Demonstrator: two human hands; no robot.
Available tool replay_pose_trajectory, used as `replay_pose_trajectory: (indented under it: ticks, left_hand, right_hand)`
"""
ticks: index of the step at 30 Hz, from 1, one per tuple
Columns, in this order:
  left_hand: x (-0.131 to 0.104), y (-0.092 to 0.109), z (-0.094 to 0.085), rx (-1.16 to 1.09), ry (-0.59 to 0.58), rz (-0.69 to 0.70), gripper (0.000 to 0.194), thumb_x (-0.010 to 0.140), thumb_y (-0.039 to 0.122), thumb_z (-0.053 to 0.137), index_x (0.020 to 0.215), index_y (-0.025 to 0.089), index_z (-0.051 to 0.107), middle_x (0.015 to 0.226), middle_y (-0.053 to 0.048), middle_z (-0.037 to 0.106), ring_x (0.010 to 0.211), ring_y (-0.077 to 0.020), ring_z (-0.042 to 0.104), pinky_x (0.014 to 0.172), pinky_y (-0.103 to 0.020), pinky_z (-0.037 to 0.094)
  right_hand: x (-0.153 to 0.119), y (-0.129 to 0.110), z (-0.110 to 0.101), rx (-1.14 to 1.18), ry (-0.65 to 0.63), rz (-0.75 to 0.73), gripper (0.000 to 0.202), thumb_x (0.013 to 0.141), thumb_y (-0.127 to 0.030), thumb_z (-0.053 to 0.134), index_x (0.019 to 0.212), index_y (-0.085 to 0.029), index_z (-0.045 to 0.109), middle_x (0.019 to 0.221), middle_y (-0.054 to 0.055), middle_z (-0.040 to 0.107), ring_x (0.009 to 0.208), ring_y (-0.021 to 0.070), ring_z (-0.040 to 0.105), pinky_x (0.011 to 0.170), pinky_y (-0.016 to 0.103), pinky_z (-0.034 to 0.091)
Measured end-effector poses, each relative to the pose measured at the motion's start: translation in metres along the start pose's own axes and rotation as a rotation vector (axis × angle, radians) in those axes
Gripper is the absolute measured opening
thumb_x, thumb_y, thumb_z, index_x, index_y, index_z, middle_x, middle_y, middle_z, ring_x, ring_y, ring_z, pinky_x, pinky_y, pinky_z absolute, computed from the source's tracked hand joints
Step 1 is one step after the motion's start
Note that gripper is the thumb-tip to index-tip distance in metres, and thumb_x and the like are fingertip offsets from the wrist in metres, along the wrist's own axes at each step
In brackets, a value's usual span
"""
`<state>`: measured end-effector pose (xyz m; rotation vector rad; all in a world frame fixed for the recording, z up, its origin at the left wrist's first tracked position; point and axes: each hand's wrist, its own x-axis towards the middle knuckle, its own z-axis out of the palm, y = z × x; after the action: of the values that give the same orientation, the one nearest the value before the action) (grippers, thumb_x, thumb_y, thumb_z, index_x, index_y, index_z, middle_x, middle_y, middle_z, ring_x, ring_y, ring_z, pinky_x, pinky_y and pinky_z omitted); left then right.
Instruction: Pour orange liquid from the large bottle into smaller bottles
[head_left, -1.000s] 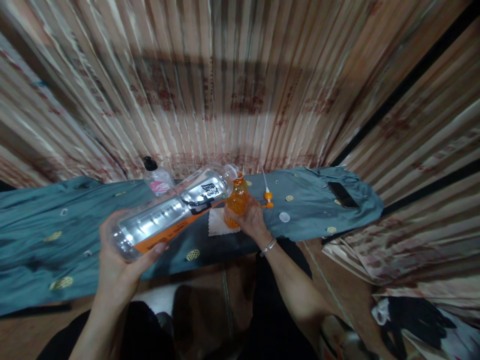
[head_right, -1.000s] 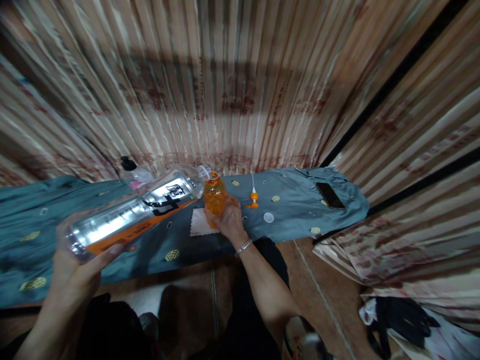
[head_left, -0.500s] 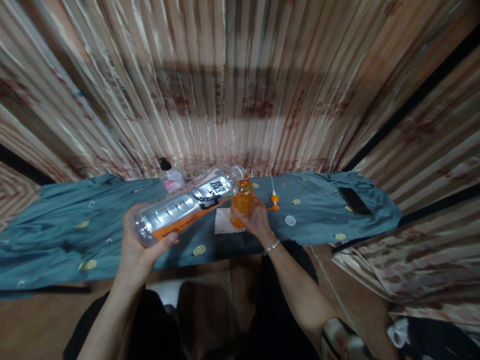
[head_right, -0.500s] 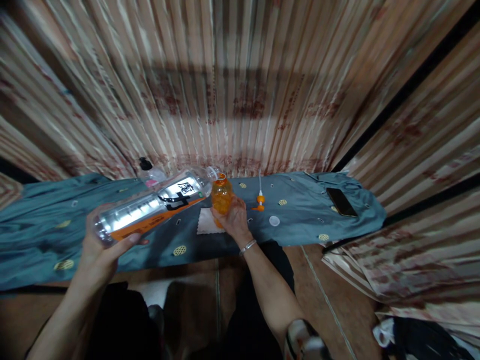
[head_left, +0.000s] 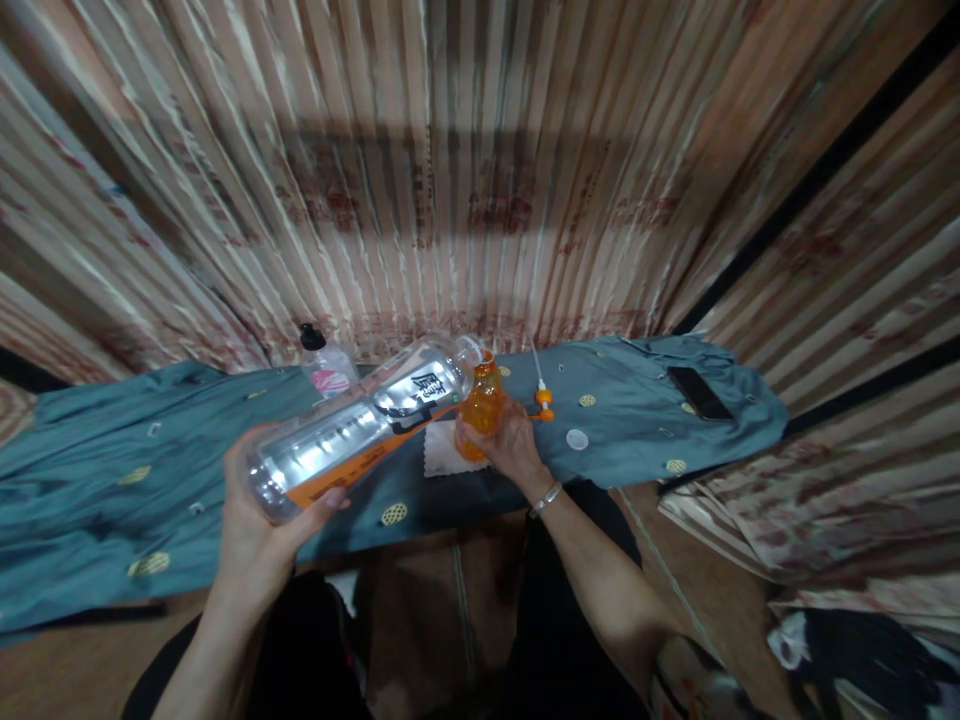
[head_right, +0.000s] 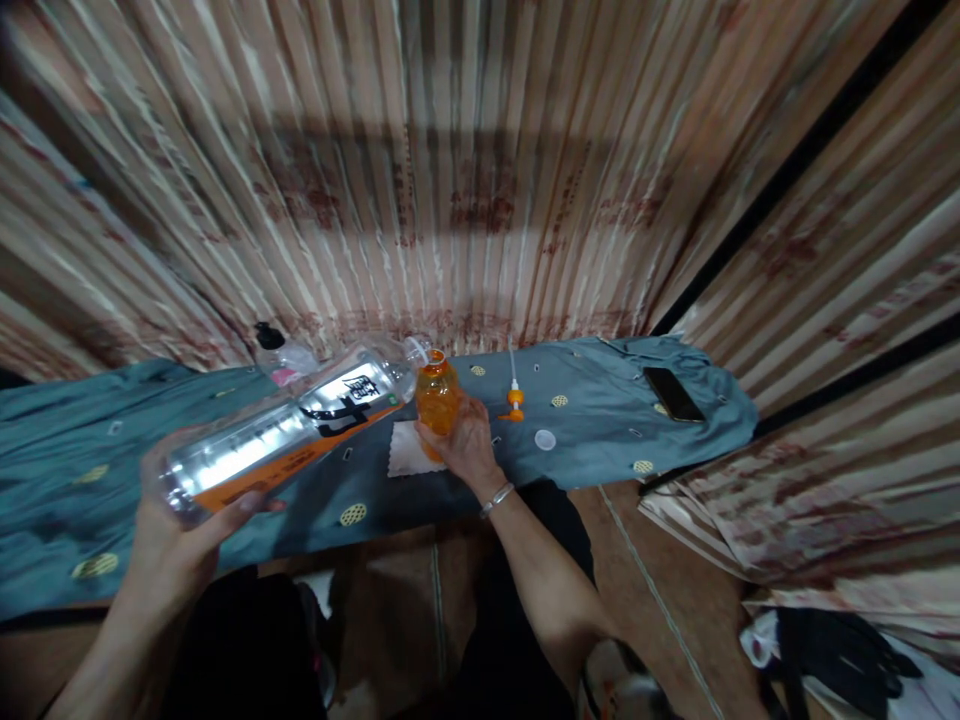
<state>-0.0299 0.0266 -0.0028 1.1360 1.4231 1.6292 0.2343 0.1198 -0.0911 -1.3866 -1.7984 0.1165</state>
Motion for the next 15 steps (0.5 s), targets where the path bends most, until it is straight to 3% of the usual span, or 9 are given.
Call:
replay_pose_trajectory:
  ticks: [6, 15]
  left_hand:
    - [-0.008, 0.004, -0.002, 0.006, 0.01, -0.036, 0.092, 0.034, 0.029, 0.095, 0.115, 0.031, 0.051, 0.117, -0.003, 0.055, 0.081, -0.0224, 0.066, 0.043, -0.035, 0.063]
    - [-0.018, 0.006, -0.003, -0.041, -0.04, -0.119, 0.092, 0.038, 0.031, 0.096, 0.119, 0.039, 0.053, 0.134, -0.002, 0.052, 0.098, -0.026, 0.066, 0.053, -0.035, 0.066]
  right_hand:
    - [0.0, -0.001, -0.001, -0.002, -0.005, 0.024, 0.042, 0.084, -0.045, 0.071, 0.115, -0.018, 0.065, 0.106, 0.013, 0.074, 0.104, 0.0311, 0.068, 0.1, 0.052, 0.052]
    - [0.001, -0.002, -0.002, 0.032, -0.012, 0.036, 0.044, 0.084, -0.047, 0.07, 0.115, -0.017, 0.066, 0.11, 0.015, 0.074, 0.105, 0.032, 0.068, 0.1, 0.051, 0.052]
